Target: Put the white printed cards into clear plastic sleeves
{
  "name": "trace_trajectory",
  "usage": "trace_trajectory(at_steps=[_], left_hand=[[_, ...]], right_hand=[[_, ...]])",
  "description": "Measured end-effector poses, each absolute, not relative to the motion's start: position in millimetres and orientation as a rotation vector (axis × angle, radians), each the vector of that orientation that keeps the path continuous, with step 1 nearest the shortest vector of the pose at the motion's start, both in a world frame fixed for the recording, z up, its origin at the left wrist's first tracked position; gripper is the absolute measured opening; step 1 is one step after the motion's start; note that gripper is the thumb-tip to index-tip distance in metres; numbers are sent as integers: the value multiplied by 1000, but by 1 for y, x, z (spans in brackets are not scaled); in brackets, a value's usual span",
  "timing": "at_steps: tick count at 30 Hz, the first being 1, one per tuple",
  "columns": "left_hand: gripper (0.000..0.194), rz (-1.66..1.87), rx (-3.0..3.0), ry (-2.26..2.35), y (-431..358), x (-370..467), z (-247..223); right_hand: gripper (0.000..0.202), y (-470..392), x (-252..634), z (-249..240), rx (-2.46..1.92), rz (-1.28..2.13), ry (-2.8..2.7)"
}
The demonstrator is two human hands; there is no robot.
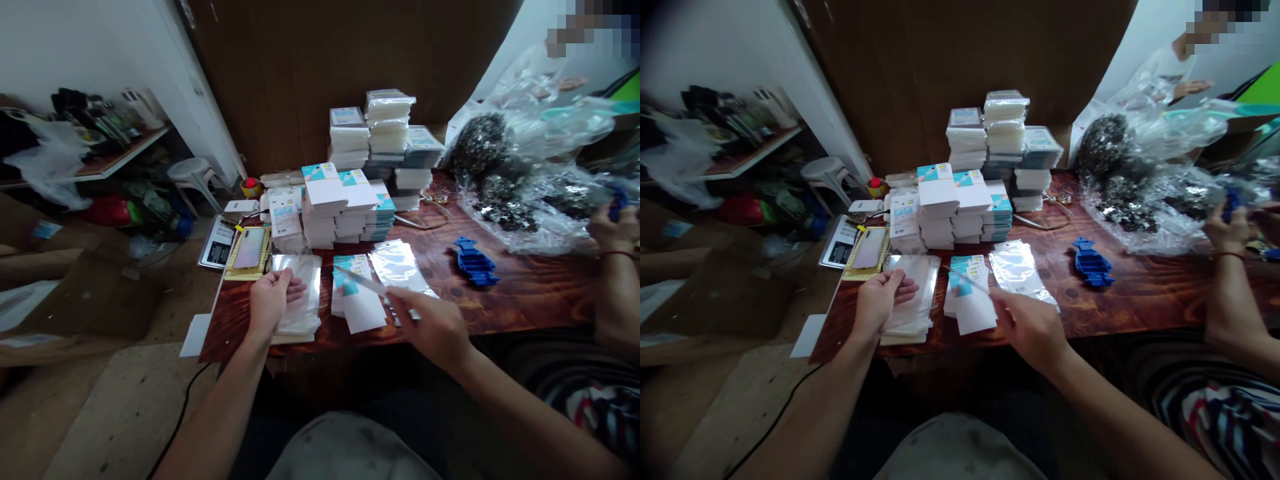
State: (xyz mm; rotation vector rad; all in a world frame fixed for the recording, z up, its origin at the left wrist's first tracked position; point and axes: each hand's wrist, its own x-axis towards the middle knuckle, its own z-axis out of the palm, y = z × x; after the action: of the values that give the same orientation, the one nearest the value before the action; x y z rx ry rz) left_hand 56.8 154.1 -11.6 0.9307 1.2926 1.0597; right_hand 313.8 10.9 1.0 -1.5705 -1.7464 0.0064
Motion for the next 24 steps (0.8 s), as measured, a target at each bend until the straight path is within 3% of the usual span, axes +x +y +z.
trace_trajectory(at_steps=[3,5,7,24], left_hand=[[35,1148,895,1245,150,69,-11],[37,1174,880,1220,148,75,-7],[38,1188,845,1201,145,79,-3],[35,1125,735,1012,116,81,0]], right_hand=[[25,6,301,11,-1589,556,-1175],[34,5,287,12,-1492,1055,-1010],[39,6,274,8,-1440,1299,-901],[39,32,236,-12,-1361,1008,-588]])
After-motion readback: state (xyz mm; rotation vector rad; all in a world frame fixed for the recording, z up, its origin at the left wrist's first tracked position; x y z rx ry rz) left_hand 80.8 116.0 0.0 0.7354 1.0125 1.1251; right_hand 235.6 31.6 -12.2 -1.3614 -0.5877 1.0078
